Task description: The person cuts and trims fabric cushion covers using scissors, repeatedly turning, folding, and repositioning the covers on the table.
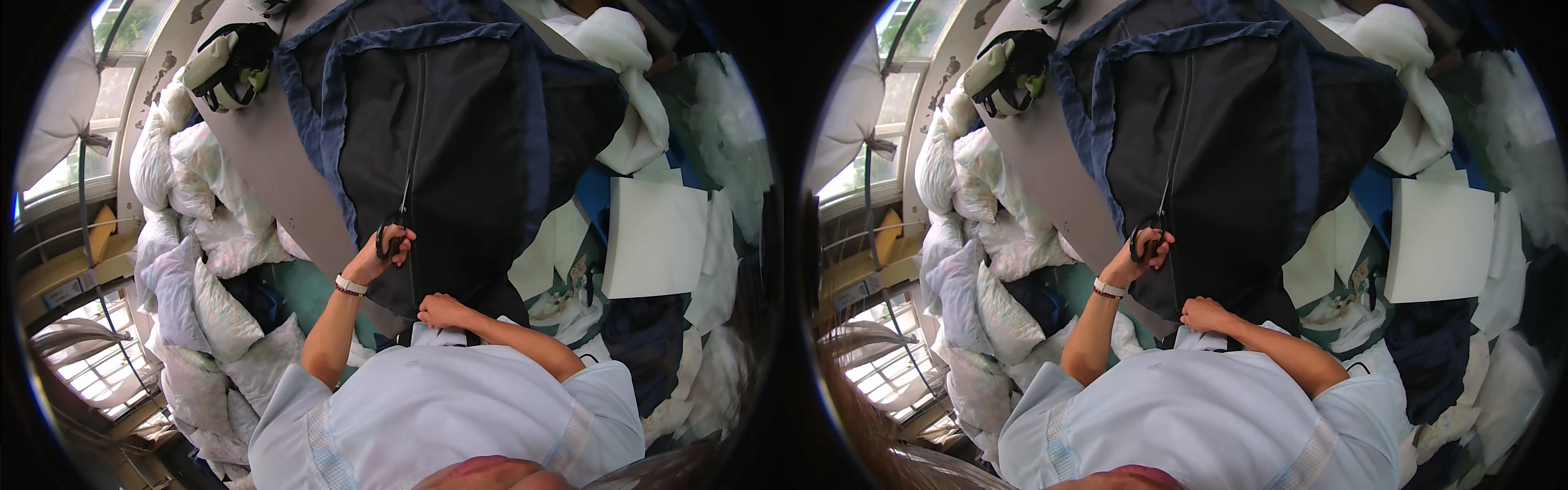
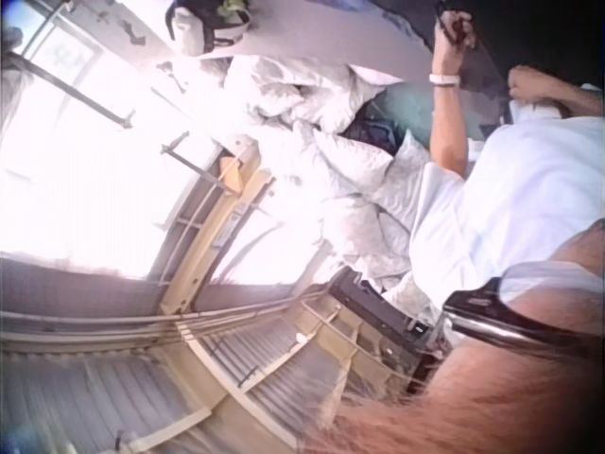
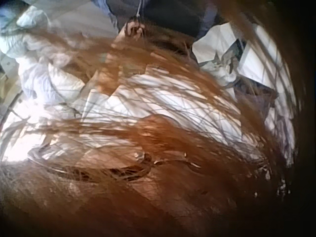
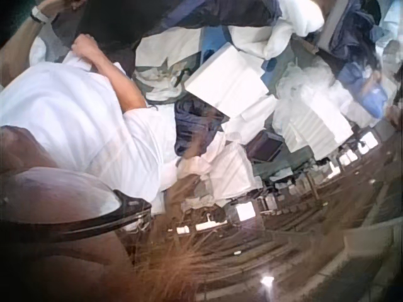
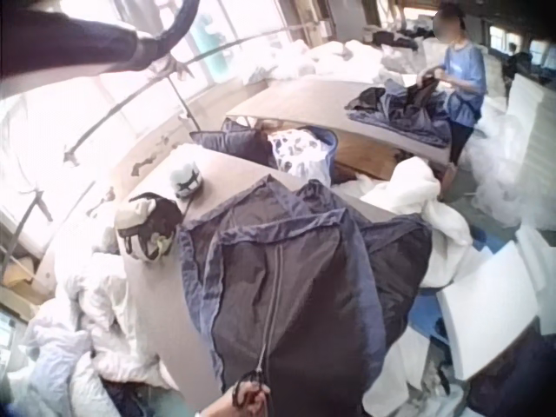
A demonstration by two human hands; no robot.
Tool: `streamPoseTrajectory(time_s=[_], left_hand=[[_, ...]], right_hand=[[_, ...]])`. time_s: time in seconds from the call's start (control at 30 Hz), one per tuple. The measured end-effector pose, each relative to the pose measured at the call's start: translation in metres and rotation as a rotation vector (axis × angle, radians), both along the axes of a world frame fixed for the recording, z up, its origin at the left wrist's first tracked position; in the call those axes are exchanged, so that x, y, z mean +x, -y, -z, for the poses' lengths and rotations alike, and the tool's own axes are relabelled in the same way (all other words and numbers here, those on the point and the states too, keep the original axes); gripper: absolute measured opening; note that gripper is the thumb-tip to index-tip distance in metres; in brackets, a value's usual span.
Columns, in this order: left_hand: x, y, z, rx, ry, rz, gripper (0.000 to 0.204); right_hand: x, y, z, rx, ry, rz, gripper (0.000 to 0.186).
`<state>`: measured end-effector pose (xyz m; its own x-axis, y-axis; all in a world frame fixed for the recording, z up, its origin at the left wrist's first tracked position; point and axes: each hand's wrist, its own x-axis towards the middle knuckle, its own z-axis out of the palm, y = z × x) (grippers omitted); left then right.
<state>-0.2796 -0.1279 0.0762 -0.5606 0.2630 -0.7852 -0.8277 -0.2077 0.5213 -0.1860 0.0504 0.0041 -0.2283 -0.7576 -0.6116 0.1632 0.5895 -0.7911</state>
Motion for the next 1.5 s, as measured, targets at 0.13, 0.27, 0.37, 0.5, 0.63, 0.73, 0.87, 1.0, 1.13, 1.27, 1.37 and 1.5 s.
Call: streamPoseTrajectory(time_s=[0.13,0.27,0.37,0.5,0.63,0.73,0.87,1.0,1.13,1.27,1.37,1.5], left_hand=[[-0.043,-0.002,-0.002,-0.02,-0.039,-0.039,0.026],[-0.101,-0.002,0.008,-0.08,-0.047,-0.011,0.026],[-0.145,0.004,0.015,-0.076,0.009,-0.026,0.026],[-0.21,0.011,0.023,-0.077,0.045,-0.014,0.029],[-0.268,0.008,0.032,-0.081,0.04,0.059,0.033],[-0.312,0.01,0.039,-0.066,0.043,0.092,0.034],[-0.368,0.019,0.042,-0.068,0.08,0.024,0.031],[-0.4,-0.002,0.054,-0.068,0.033,0.064,0.021],[-0.297,0.016,0.064,-0.172,-0.368,0.026,0.021],[-0.142,0.046,0.068,-0.213,-0.427,-0.185,0.025],[0.008,0.099,0.112,-1.369,-0.403,-0.222,0.031],[0.142,0.094,0.152,-1.572,0.368,-0.38,0.045]], right_hand=[[0.005,0.0,0.003,0.01,0.059,-0.073,0.024],[0.006,-0.001,0.006,0.012,0.08,-0.061,0.024],[0.008,-0.001,0.006,0.02,0.104,-0.066,0.025],[0.012,0.0,0.016,-0.012,0.101,-0.079,0.024],[0.018,-0.007,0.012,-0.016,-0.244,-0.05,0.022],[0.014,-0.005,0.008,-0.022,-0.178,-0.109,0.022],[0.006,-0.01,0.007,-0.126,-0.059,-0.117,0.019],[-0.016,-0.017,0.001,-0.137,-0.155,-0.234,0.022],[-0.036,-0.022,0.016,-0.103,-0.004,-0.427,0.028],[-0.141,-0.073,0.035,-0.125,-0.128,-0.024,0.028],[-0.235,-0.112,0.044,0.009,-0.488,0.384,0.022],[-0.305,-0.144,0.054,0.324,-1.016,0.234,0.018]])
